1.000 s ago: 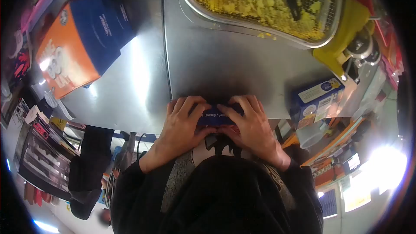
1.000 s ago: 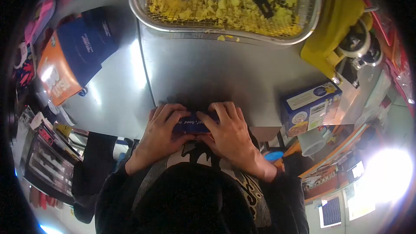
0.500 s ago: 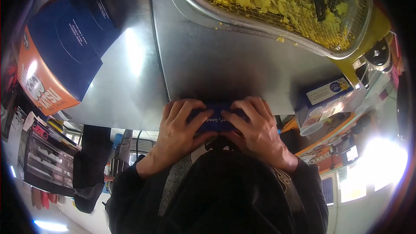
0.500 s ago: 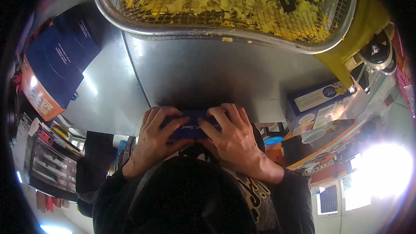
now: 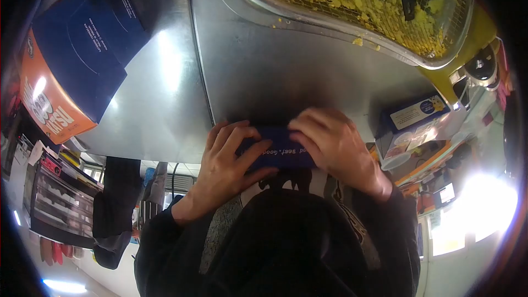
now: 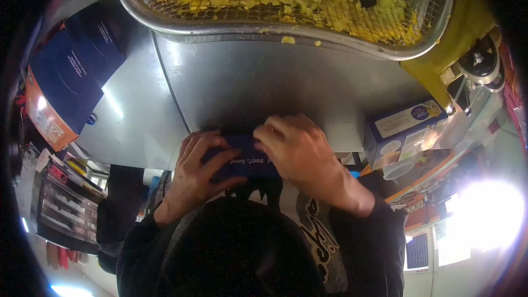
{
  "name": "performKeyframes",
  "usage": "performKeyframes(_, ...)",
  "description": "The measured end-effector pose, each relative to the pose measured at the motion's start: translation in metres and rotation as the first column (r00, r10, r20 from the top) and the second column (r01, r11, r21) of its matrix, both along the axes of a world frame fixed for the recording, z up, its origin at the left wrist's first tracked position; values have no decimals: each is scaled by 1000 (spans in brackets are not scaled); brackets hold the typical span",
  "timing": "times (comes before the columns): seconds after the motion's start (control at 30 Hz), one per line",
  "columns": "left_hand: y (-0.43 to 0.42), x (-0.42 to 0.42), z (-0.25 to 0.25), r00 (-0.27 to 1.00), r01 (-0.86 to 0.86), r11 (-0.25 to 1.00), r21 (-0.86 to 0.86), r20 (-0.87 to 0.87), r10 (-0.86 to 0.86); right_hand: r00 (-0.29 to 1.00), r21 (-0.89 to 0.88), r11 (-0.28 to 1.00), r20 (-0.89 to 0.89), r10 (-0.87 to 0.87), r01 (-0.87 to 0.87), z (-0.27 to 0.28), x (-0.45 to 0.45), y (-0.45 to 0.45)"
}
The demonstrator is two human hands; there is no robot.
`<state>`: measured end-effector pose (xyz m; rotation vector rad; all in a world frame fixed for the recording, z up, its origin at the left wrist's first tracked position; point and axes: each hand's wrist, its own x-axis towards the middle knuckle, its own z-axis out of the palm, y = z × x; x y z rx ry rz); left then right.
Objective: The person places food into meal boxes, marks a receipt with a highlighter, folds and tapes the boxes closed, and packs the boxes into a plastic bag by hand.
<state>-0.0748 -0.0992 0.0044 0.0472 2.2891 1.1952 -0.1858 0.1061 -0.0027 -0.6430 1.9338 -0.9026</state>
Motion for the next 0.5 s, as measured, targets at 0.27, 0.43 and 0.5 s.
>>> performKeyframes(0.27,1,-2,2,1000,-10,1000,2,2,10,946,62,947,103,308,-315,-24,-18,-26)
performKeyframes(0.43,0,-1,1,1000,-9,1000,4,1,9,857,76,865,203,474,-497,-32,-29,-35)
performKeyframes(0.5,0,-1,0,1000,-3,1000,5,1,3,859,66,863,160,486,-501,-33,-26,-35)
